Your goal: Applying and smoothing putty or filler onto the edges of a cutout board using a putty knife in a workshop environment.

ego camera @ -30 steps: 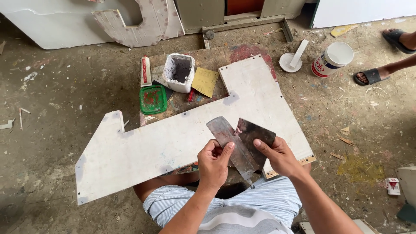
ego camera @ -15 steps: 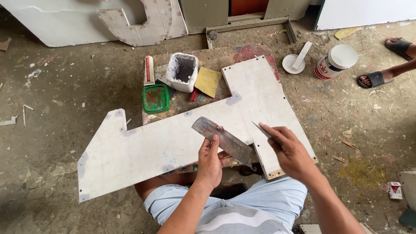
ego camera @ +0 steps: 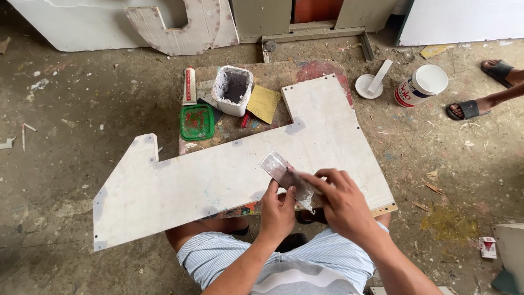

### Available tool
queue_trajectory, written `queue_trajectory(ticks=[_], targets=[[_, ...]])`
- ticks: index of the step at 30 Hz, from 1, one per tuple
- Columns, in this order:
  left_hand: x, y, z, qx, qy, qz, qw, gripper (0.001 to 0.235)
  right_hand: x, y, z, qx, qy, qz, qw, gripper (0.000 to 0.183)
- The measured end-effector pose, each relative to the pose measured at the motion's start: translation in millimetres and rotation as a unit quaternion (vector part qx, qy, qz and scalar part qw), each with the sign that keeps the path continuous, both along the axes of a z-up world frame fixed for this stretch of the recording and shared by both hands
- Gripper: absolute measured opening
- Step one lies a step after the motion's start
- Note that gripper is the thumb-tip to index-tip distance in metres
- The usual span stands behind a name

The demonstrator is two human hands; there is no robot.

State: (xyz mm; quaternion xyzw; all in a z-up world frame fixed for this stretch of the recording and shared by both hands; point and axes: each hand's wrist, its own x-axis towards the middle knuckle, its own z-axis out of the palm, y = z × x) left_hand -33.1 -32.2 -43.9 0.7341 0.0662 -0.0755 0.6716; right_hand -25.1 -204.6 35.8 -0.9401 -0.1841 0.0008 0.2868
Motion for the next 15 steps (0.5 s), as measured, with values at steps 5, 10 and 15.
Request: queue_trajectory(ticks=[5,10,15], targets=[[7,-3,19,-0.015,-0.034,0.005,0.999,0.013,0,5,2,-0.005,-0.023,0.028,0.999,0.064],[3,-2,13,0.017,-0.018,0.003,1.0,0.026,0,6,10,0.028,0.018,-0.003,0.999,0.06],[2,1,14,0.035,-0.057,-0.006,0.998,0.022,4,-2,12,0.03,0.044,0.033,0.998,0.05]])
